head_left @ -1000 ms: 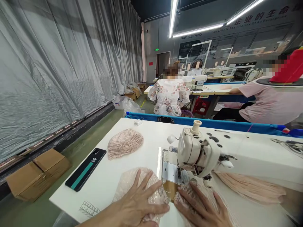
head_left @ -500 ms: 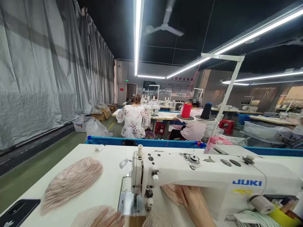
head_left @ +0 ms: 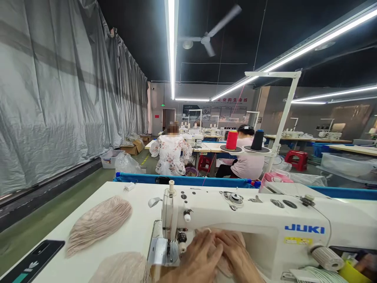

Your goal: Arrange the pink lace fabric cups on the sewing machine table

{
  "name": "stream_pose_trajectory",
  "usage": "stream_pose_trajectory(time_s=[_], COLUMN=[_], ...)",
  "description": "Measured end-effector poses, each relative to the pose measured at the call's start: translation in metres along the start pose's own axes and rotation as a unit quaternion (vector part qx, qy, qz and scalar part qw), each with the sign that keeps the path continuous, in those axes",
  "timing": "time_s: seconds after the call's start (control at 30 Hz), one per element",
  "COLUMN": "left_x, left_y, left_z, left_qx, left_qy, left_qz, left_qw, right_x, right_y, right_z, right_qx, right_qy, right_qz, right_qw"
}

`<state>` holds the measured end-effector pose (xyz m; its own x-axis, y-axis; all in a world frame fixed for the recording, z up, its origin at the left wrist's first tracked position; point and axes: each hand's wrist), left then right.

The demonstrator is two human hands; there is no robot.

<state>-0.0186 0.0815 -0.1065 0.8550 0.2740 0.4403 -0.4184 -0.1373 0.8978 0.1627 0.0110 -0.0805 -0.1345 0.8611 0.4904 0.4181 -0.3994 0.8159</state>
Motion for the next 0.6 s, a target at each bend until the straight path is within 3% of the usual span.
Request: stream_pose_trajectory(time_s=[0.13,0.23,0.43,0.6], left_x=[0.019,0.015,0.015,0.018], left_y=[-0.041,-0.055,-0.037,-0.035], left_z=[-0.004,-0.008,-0.008,-0.005], left_qx=[0.046,0.078,0.190,0.209], left_qy=[0.007,-0.035,-0.080,-0.061], left_qz=[-0.020,0.014,0.156,0.170], left_qw=[0.999,0.996,0.966,0.961], right_x=[0.000,0.009,0.036,0.044], right_y=[0.007,0.006,-0.010,-0.020], right_z=[0.024,0.042,0.046,0.047], right_qx=[-0.006,-0.011,-0.017,-0.031], right_qy=[0.005,-0.012,-0.023,-0.023], right_qz=[-0.008,0.007,0.039,0.068], right_qw=[1.000,1.000,0.999,0.997])
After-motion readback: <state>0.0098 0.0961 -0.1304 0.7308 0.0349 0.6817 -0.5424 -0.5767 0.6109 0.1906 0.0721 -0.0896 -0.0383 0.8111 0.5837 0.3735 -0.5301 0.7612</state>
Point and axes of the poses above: each hand's wrist, its own x-axis towards the middle knuckle, its own y-axis out of the back of the hand, z = x × y, and after that the axes turned 7 degrees about x, right-handed
